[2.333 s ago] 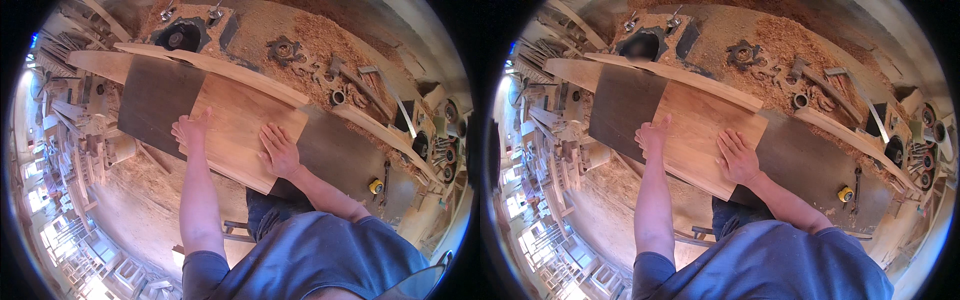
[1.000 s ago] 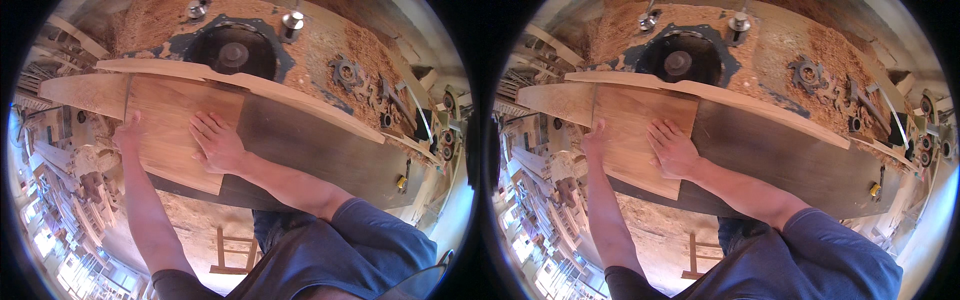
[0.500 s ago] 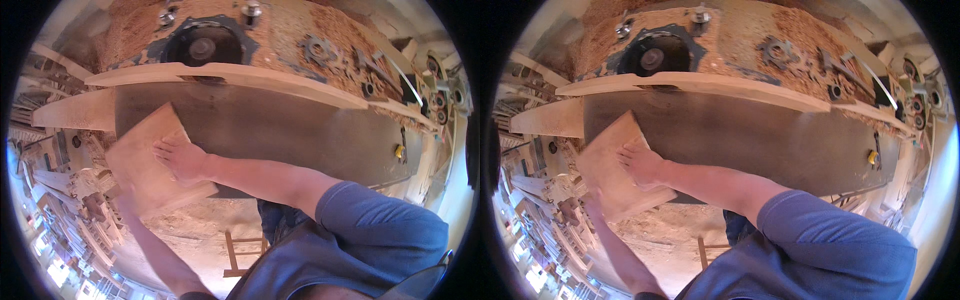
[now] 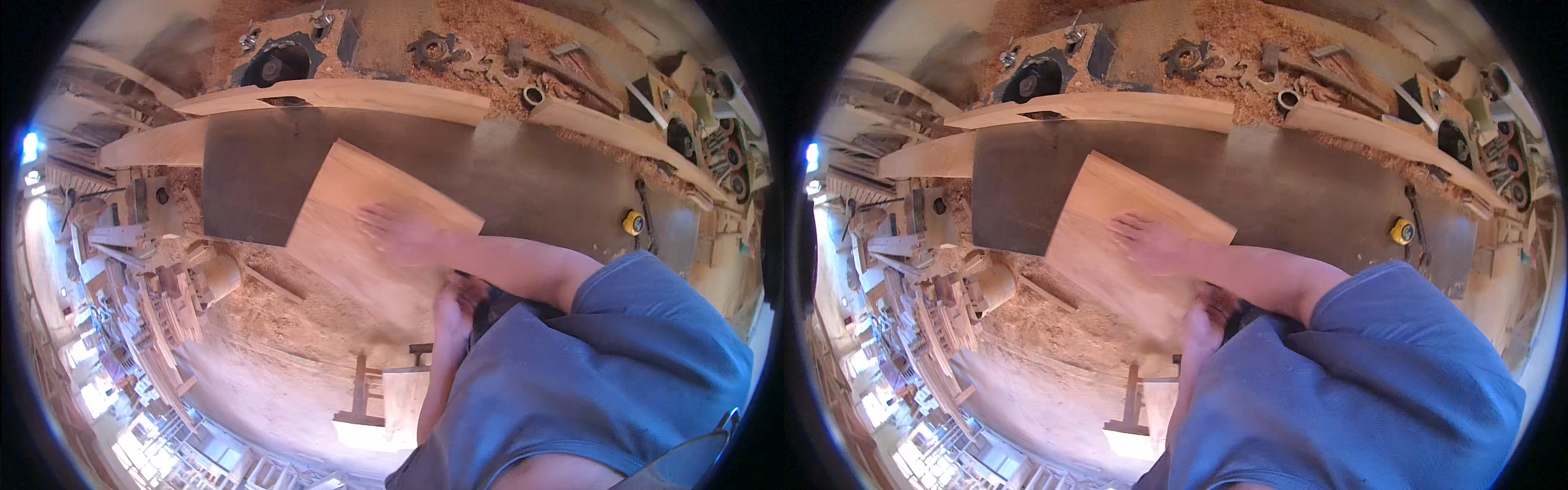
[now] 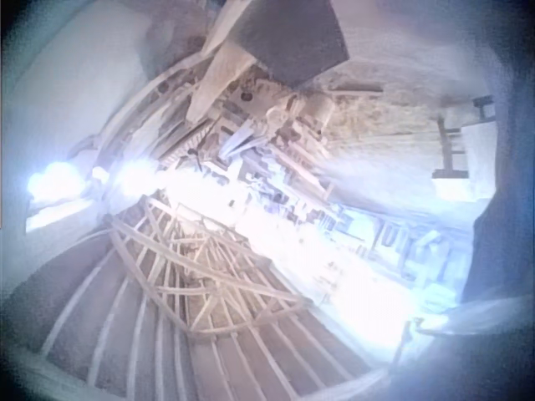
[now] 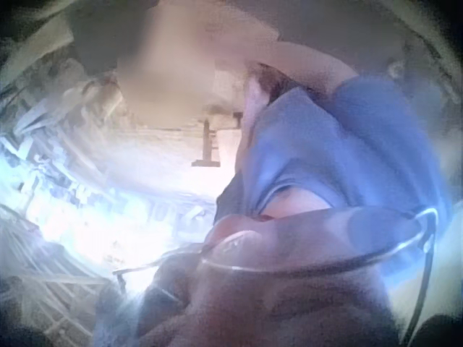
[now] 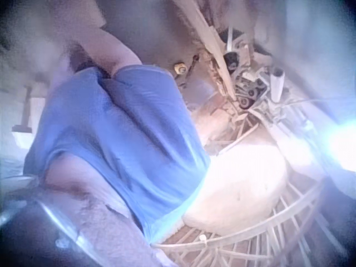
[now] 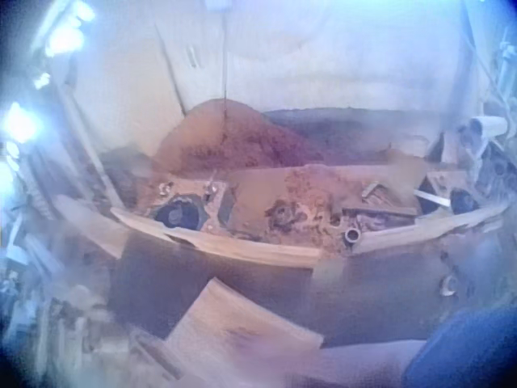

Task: The person shapes the edges of wood panels using a shaper machine, measures the dimensions with a tape measure, and clears wood shavings from the workspace with a hammer and by hand.

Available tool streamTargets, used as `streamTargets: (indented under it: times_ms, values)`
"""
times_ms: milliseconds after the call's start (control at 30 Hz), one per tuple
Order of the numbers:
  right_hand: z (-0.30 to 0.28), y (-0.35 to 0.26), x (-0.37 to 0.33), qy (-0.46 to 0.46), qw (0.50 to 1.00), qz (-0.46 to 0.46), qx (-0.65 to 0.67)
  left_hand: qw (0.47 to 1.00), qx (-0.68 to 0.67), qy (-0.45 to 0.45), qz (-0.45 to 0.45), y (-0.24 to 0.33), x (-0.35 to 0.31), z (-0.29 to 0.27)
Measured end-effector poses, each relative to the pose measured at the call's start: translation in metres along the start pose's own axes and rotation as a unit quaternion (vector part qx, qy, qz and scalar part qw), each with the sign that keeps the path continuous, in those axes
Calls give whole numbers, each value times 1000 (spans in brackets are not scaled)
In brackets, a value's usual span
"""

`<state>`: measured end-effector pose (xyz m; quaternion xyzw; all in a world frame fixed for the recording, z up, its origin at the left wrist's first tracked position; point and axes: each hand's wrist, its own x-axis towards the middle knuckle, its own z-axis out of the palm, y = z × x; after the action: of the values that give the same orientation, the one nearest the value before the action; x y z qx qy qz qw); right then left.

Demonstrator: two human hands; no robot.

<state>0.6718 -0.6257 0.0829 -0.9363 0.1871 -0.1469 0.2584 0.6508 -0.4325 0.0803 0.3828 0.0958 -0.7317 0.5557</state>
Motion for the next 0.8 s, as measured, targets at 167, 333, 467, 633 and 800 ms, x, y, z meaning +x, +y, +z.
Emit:
streamTargets:
  times_ms: [167, 333, 467, 633, 800]
  values:
    - [-55, 21, -91, -45, 998, -3, -41, 756, 428, 405, 284, 24, -57, 18]
    - [-70, 11, -147, -2, 1000, 8, -19, 753, 331, 510, 251, 82, 10, 11]
    - [-68, 42, -125, 66, 993, 78, -51, 698, 383, 566, 212, 81, 54, -8]
    - [-92, 84, -89, 80, 991, 93, -50, 585, 428, 628, 283, 84, 99, 49]
    - [-94, 95, -75, 85, 989, 111, -50, 556, 454, 616, 325, 90, 108, 66]
